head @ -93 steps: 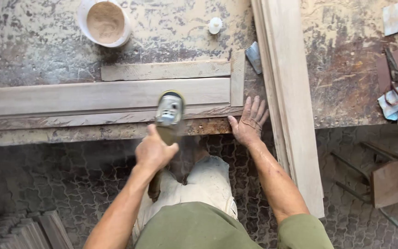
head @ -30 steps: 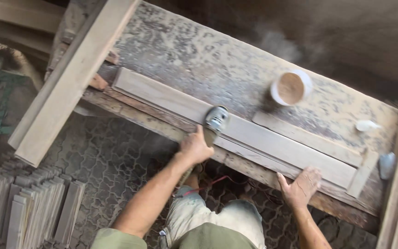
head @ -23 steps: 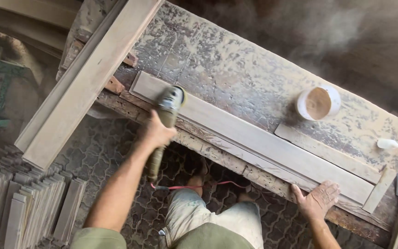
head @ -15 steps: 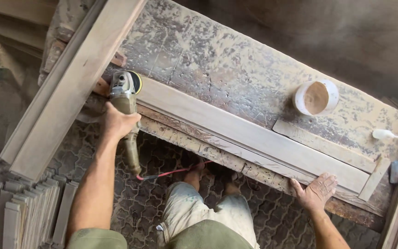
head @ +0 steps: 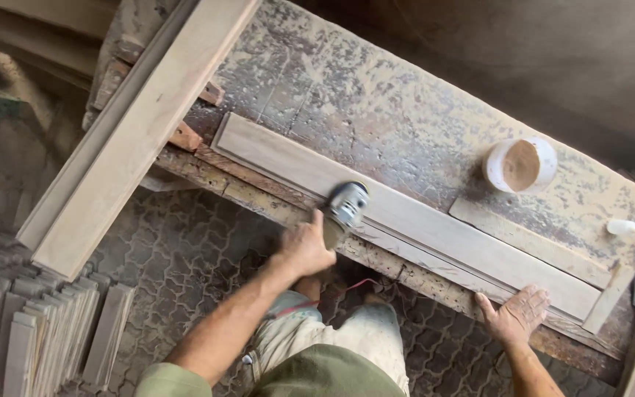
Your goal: The recorder sands a wood plank using an angle grinder and applies wood filler to cracks.
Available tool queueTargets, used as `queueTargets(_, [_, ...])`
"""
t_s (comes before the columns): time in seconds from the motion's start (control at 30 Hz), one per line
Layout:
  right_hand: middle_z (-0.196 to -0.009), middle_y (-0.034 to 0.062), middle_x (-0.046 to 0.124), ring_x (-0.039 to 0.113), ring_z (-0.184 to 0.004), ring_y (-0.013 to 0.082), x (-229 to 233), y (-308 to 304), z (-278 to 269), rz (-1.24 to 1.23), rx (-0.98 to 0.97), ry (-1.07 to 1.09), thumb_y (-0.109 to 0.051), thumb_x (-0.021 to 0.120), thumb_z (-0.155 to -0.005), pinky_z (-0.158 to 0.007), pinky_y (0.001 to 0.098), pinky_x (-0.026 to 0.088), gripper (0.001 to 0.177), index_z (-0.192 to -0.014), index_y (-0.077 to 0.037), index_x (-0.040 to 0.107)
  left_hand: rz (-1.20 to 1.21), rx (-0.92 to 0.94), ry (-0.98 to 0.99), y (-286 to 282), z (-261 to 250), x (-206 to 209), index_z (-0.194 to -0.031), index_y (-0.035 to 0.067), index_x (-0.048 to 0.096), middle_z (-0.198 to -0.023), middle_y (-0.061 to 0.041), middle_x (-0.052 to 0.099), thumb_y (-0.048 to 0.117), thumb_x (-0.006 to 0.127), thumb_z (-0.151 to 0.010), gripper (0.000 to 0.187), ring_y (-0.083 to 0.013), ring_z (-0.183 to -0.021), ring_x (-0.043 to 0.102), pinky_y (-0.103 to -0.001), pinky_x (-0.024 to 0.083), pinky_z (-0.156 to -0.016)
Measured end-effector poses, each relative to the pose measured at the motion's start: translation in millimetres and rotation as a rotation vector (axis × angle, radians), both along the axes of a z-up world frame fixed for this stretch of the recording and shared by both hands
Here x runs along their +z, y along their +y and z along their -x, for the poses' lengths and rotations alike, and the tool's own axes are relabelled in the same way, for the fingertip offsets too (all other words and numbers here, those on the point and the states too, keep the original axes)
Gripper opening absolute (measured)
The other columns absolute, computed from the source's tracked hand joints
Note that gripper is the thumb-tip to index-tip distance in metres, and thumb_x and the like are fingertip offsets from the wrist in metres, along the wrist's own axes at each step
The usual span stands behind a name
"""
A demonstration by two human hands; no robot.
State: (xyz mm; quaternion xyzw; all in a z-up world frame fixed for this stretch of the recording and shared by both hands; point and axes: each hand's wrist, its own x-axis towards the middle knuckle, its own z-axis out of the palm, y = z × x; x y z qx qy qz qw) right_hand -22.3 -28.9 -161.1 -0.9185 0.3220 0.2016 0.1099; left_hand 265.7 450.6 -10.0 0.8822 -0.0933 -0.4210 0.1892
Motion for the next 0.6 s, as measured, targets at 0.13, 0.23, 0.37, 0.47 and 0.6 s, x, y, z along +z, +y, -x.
queueTargets(0.13, [-0.159,0.0427,-0.018,-0.017,-0.15,0.0565,-11,-9,9,0.006,0.042,-0.006,-0.089,0.026,-0.077,-0.117,0.0708,-0.008,0.135,-0.154,0.016,-0.007,-0.201,0.294,0.102,59,-45,49,-0.135,0.005,0.037,-0.101,-0.016,0.065,0.023,0.073,-0.086,0.063,-0.0268,-0.072,0.072,-0.036,0.064,-0.061])
queueTargets(0.23, [-0.16,0.0424,-0.015,-0.014,-0.151,0.0563,-11,-9,8,0.014,-0.002,0.034,-0.088,0.032,-0.076,-0.118,0.0701,-0.004,0.136,-0.155,0.016,-0.005,-0.116,0.646,0.003,92,-67,56,-0.127,0.001,0.04,-0.097,-0.014,0.064,0.012,0.07,-0.081,0.057,-0.0278,-0.068,0.069,-0.039,0.062,-0.058])
queueTargets(0.37, [-0.165,0.0418,0.004,-0.004,-0.156,0.0506,20,12,-12,0.016,-0.104,0.148,-0.084,0.053,-0.076,-0.125,0.0599,-0.004,0.137,-0.162,0.011,0.005,-0.125,0.724,-0.255,111,-63,25,-0.14,-0.008,0.045,-0.121,-0.035,0.066,0.027,0.071,-0.066,0.087,-0.0456,-0.119,0.063,-0.057,0.049,-0.098])
queueTargets(0.47, [-0.164,0.0427,0.003,-0.004,-0.155,0.0526,29,12,-17,0.006,-0.097,0.153,-0.084,0.053,-0.077,-0.125,0.0605,-0.006,0.136,-0.162,0.01,0.002,-0.116,0.676,-0.185,52,-46,49,-0.151,-0.017,0.03,-0.134,-0.041,0.056,0.027,0.072,-0.064,0.106,-0.0497,-0.128,0.056,-0.06,0.044,-0.108])
queueTargets(0.6, [-0.165,0.0397,0.001,-0.006,-0.156,0.0507,23,6,-12,-0.012,-0.085,0.146,-0.086,0.05,-0.077,-0.125,0.0623,-0.003,0.135,-0.162,0.006,0.001,-0.06,0.335,-0.003,-32,-8,39,-0.15,-0.012,0.033,-0.123,-0.037,0.064,0.031,0.073,-0.071,0.098,-0.0498,-0.12,0.063,-0.062,0.05,-0.101])
